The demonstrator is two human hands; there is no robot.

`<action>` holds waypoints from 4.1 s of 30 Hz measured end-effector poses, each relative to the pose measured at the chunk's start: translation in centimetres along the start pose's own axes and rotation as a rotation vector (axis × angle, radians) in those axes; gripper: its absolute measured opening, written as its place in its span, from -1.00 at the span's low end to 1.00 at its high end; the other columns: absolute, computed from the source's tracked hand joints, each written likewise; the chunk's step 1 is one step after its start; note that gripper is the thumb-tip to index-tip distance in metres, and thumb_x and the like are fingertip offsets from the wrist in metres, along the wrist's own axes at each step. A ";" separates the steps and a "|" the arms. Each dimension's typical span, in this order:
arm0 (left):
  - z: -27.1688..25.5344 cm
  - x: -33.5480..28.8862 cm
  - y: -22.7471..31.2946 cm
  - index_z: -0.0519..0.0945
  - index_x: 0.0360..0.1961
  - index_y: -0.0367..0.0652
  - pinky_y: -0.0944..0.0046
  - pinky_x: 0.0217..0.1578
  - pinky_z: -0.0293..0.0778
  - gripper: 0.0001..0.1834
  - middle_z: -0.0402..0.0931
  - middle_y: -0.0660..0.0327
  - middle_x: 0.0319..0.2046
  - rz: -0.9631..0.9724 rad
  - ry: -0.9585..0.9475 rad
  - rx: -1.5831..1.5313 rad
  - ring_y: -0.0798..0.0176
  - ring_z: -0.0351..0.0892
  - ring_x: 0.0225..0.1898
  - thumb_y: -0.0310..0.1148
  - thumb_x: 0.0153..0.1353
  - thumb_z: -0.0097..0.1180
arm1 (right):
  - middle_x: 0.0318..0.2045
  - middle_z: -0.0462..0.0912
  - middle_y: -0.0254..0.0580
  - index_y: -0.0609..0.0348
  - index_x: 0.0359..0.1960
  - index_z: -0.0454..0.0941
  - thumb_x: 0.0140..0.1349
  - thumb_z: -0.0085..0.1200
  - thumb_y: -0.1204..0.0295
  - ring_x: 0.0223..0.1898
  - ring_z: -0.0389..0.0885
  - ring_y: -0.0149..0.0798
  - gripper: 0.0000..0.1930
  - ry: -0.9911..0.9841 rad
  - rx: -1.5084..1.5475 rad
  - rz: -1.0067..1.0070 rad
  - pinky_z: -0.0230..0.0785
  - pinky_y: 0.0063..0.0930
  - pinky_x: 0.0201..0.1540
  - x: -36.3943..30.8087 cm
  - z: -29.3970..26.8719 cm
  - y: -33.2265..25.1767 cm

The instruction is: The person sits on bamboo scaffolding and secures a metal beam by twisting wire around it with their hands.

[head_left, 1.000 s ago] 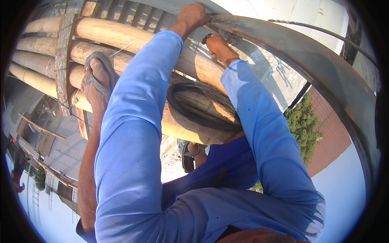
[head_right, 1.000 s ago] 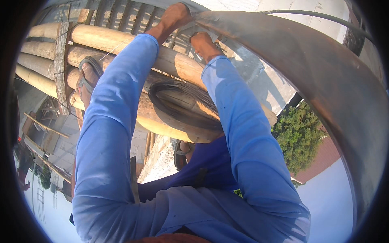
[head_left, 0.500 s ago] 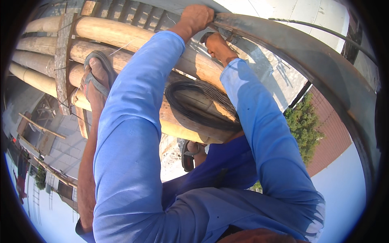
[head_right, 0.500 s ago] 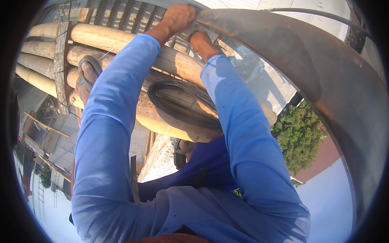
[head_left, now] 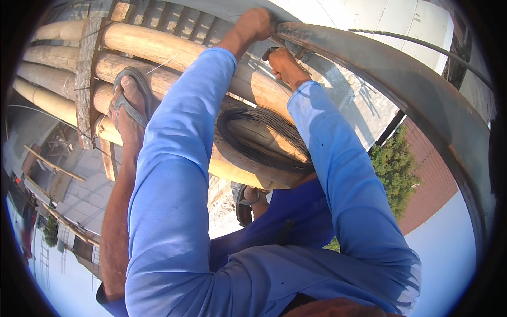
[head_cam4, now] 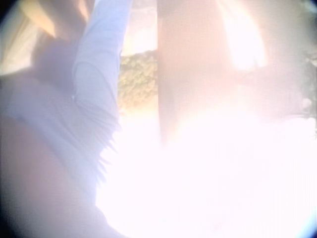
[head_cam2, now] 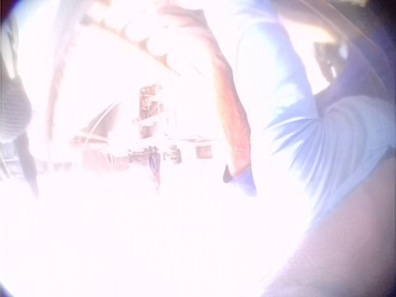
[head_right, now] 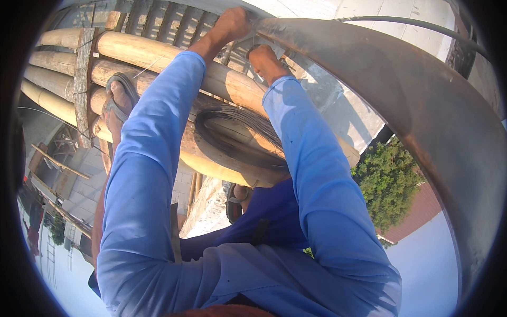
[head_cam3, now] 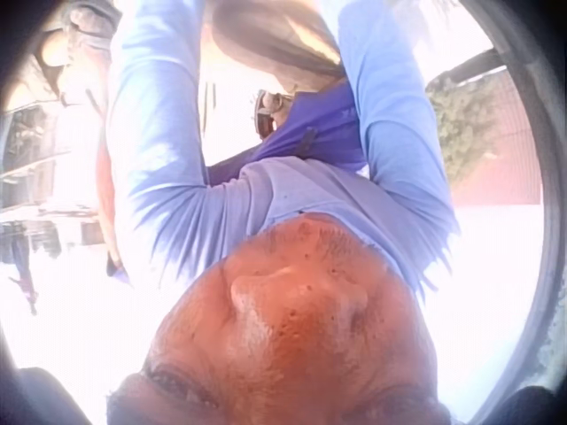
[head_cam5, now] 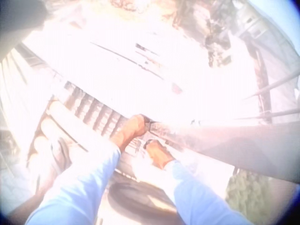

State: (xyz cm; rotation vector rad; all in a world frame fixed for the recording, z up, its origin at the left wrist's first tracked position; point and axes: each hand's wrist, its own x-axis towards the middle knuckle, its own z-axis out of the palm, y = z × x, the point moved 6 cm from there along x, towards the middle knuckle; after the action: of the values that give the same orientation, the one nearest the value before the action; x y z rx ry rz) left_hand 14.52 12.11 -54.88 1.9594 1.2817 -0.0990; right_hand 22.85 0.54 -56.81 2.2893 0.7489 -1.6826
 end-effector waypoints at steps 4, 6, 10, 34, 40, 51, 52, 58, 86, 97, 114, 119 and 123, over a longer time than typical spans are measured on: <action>0.9 0.7 2.1 0.62 -0.27 -0.16 0.11 -0.15 0.45 -0.72 0.55 -0.02 -0.20 0.057 -0.096 0.081 -0.03 0.53 -0.14 -0.40 0.02 -0.07 | -0.65 0.53 0.07 0.40 -0.46 0.51 0.04 -0.03 0.45 -0.69 0.49 -0.10 -0.81 0.025 -0.136 -0.112 0.29 -0.22 -0.62 5.2 0.5 2.9; 0.0 0.2 2.1 0.63 -0.28 -0.16 0.11 -0.15 0.45 -0.72 0.55 -0.03 -0.21 0.125 -0.109 0.204 -0.04 0.53 -0.14 -0.40 0.04 -0.09 | -0.66 0.52 0.03 0.39 -0.45 0.51 0.05 -0.02 0.43 -0.70 0.47 -0.12 -0.80 -0.006 -0.123 -0.123 0.29 -0.24 -0.63 4.5 1.3 1.6; -2.7 -1.5 0.8 0.63 -0.34 -0.19 0.10 -0.18 0.45 -0.74 0.56 -0.03 -0.26 0.075 -0.161 0.205 -0.04 0.55 -0.20 -0.38 0.03 -0.07 | -0.55 0.54 -0.09 0.30 -0.27 0.50 0.14 -0.06 0.38 -0.68 0.46 -0.27 -0.77 -0.013 0.081 -0.002 0.30 -0.34 -0.64 0.8 0.6 0.3; -20.8 -5.9 -8.8 0.61 -0.49 -0.20 0.10 -0.45 0.47 -0.83 0.56 0.03 -0.50 -0.135 0.468 0.394 0.03 0.57 -0.48 -0.39 -0.05 -0.01 | -0.04 0.50 0.12 0.21 -0.12 0.53 0.12 -0.23 0.34 0.04 0.43 0.06 -0.62 0.055 -0.185 -0.595 0.23 -0.26 0.10 -7.7 -0.2 -5.4; -21.9 -6.1 -9.3 0.60 -0.46 -0.22 0.08 -0.40 0.47 -0.80 0.55 -0.02 -0.45 -0.266 0.498 0.282 -0.02 0.56 -0.43 -0.38 -0.02 -0.04 | 0.18 0.30 0.00 0.04 0.20 0.27 0.08 -0.24 0.43 0.21 0.26 -0.03 -0.45 0.156 -0.169 -0.384 0.10 -0.32 0.23 -3.6 -1.0 -1.3; -22.2 -5.9 -10.1 0.57 -0.39 -0.26 0.03 -0.30 0.46 -0.76 0.54 -0.11 -0.37 -0.316 0.539 0.254 -0.12 0.55 -0.33 -0.37 0.05 -0.10 | 0.14 0.31 0.22 0.06 0.35 -0.18 0.04 -0.22 0.48 0.15 0.32 0.10 -0.24 0.175 -0.283 -0.296 0.16 -0.16 0.18 -5.3 -1.4 -4.9; -22.4 -5.8 -10.1 0.57 -0.38 -0.26 0.02 -0.30 0.46 -0.76 0.54 -0.12 -0.36 -0.317 0.543 0.257 -0.13 0.55 -0.32 -0.36 0.05 -0.10 | 0.11 0.32 0.27 0.12 0.34 -0.15 0.05 -0.22 0.46 0.13 0.34 0.11 -0.26 0.207 -0.275 -0.330 0.17 -0.16 0.16 -5.1 -1.6 -5.3; -22.6 -5.6 -10.2 0.56 -0.35 -0.28 0.00 -0.24 0.45 -0.74 0.54 -0.17 -0.32 -0.325 0.553 0.264 -0.18 0.54 -0.27 -0.35 0.09 -0.13 | -0.04 0.43 0.37 0.41 0.24 0.03 0.07 -0.14 0.44 0.00 0.47 0.14 -0.35 0.268 0.260 -0.385 0.30 -0.20 0.05 -1.5 -1.0 -5.9; -27.5 -1.5 -14.5 0.51 -0.26 -0.26 -0.01 -0.16 0.40 -0.76 0.49 -0.19 -0.32 0.011 0.656 0.603 -0.17 0.49 -0.22 -0.41 0.07 -0.12 | -0.56 0.28 -0.22 0.30 -0.11 0.39 0.34 -0.61 -0.06 -0.40 0.51 -0.10 -0.34 -0.084 1.035 0.171 0.29 0.02 -0.12 -2.1 1.3 -5.1; -27.3 -3.8 -13.3 0.56 -0.44 -0.24 0.09 -0.31 0.42 -0.83 0.46 0.01 -0.43 0.226 0.668 0.737 0.02 0.48 -0.28 -0.45 0.01 -0.07 | -0.66 0.26 -0.20 0.39 -0.32 0.45 0.34 -0.61 0.09 -0.48 0.50 0.00 -0.39 -0.106 1.268 0.204 0.17 0.25 0.06 -0.3 1.4 -7.6; -39.7 -13.9 -8.8 0.59 -0.47 -0.21 0.13 -0.37 0.43 -0.82 0.50 0.10 -0.52 -0.229 0.386 0.245 0.08 0.51 -0.44 -0.32 -0.02 0.06 | 0.22 0.14 0.13 0.09 0.21 0.25 0.10 -0.21 -0.07 0.17 0.29 0.13 -0.31 0.311 -0.258 -0.343 0.10 -0.10 0.19 -16.5 -2.0 -4.5; -39.4 -15.2 -9.8 0.60 -0.44 -0.21 0.17 -0.40 0.45 -0.80 0.51 0.13 -0.52 -0.326 0.305 0.195 0.13 0.51 -0.44 -0.30 -0.04 0.09 | 0.27 0.03 0.06 0.01 0.25 0.19 0.03 -0.03 -0.08 0.19 0.27 0.08 -0.24 0.200 -0.289 -0.394 0.02 0.17 0.17 -16.4 0.4 -3.9; -39.3 -16.2 -10.1 0.60 -0.42 -0.21 0.20 -0.43 0.47 -0.78 0.52 0.16 -0.52 -0.363 0.237 0.184 0.16 0.51 -0.45 -0.29 -0.06 0.11 | 0.26 0.05 0.04 -0.12 0.28 0.15 -0.03 0.04 -0.07 0.22 0.23 0.04 -0.21 0.198 -0.480 -0.368 -0.04 0.16 0.21 -15.9 1.4 -3.8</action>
State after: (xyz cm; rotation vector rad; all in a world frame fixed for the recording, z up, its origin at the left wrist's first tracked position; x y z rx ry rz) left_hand -14.55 26.98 -25.87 1.9097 1.8345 -0.1727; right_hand 16.21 -1.31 -41.92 2.0721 1.5085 -1.2176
